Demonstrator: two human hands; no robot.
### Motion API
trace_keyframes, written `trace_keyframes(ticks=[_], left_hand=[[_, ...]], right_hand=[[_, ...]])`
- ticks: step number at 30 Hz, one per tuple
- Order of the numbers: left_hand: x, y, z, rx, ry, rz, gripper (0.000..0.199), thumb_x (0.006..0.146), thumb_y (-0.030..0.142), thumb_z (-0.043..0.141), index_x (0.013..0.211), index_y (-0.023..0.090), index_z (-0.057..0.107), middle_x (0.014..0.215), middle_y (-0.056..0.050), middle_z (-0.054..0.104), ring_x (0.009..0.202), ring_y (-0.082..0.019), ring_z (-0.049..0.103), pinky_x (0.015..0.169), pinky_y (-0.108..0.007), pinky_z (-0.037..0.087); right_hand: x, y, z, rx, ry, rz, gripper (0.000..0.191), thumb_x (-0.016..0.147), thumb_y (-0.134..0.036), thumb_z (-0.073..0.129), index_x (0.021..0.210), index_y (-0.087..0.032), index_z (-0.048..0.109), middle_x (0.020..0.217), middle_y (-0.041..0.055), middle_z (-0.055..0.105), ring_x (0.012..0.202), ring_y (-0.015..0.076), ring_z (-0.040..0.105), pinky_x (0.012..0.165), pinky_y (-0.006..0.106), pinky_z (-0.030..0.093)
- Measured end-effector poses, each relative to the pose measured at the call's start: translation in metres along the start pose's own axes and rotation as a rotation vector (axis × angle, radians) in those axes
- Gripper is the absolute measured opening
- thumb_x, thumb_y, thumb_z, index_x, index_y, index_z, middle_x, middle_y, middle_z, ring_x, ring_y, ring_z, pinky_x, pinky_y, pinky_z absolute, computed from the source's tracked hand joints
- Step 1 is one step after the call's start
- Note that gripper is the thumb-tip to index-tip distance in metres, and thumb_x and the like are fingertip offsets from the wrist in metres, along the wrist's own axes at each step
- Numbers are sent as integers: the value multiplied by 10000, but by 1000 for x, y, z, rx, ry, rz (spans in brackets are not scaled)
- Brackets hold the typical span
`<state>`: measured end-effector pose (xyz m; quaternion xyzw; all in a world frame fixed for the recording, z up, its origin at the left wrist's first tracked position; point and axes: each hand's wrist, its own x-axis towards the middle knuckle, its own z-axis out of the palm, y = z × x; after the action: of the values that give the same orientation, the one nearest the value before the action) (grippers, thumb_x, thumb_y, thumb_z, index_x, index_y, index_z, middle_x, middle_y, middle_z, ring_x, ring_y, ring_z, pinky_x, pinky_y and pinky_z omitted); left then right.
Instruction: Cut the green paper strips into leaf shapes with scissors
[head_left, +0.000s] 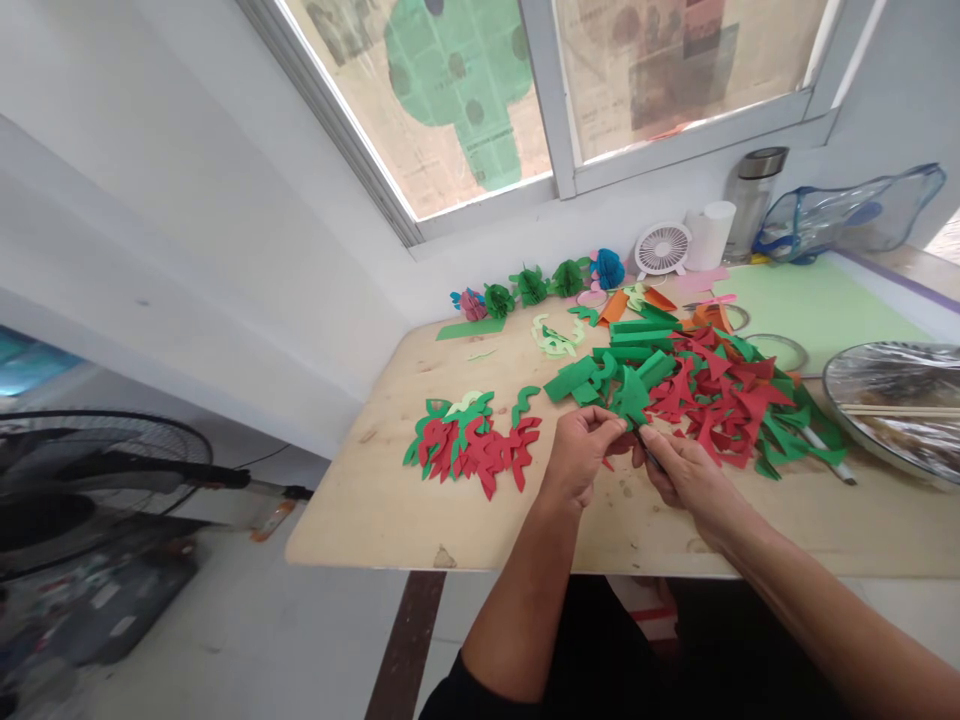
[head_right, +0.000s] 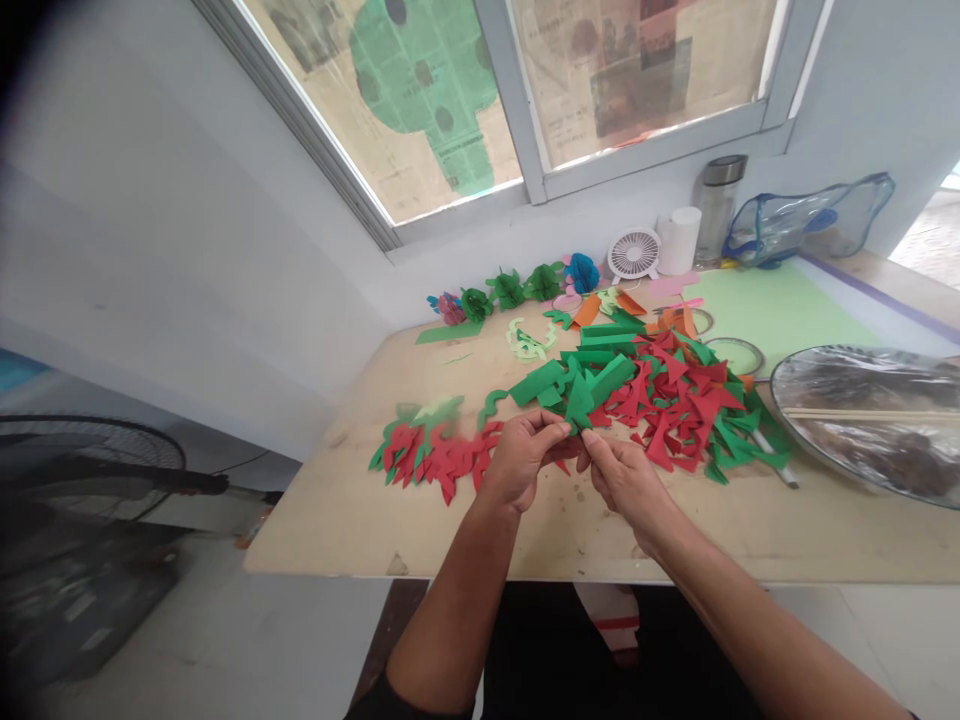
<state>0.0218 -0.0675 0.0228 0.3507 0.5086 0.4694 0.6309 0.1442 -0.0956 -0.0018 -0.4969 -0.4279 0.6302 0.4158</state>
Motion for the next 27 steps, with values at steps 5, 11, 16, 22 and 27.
trace_keyframes(ticks=[5, 11, 16, 22, 27], left_hand=[[-1, 1, 0, -21, -1, -3, 154, 567, 215, 679, 576, 133, 549, 514, 14, 581, 497, -92, 569, 626, -268, 492], [-1, 0, 0, -2, 1, -2, 140, 574, 212, 665, 570, 133, 549, 511, 15, 574, 510, -96, 573, 603, -255, 487], [0, 3, -1, 30, -40, -1, 134, 567, 195, 662, 580, 132, 544, 527, 20, 567, 521, -98, 582, 601, -250, 483], [0, 6, -3, 42, -86, -7, 159, 556, 204, 673, 583, 131, 534, 525, 21, 560, 514, -103, 582, 598, -260, 489], [1, 6, -3, 55, -97, 4, 157, 558, 208, 671, 578, 131, 536, 521, 22, 557, 499, -99, 572, 592, -264, 488]], right_hand=[[1, 1, 1, 22, 3, -17, 393, 825, -507, 436, 620, -175, 482, 370, -100, 253, 333, 38, 170, 345, 193, 97], [1, 1, 0, 3, -2, 4, 404, 823, -516, 433, 621, -170, 488, 362, -99, 269, 330, 36, 169, 345, 191, 99], [2, 0, -3, -19, -16, 4, 411, 819, -521, 435, 624, -165, 498, 371, -97, 272, 337, 36, 182, 353, 193, 101], [2, -5, -4, -90, -19, 3, 427, 807, -532, 425, 604, -164, 495, 360, -96, 276, 329, 39, 186, 355, 200, 107], [-1, -5, -4, -67, -27, 2, 420, 802, -538, 428, 611, -169, 494, 359, -97, 273, 326, 42, 173, 353, 201, 96]])
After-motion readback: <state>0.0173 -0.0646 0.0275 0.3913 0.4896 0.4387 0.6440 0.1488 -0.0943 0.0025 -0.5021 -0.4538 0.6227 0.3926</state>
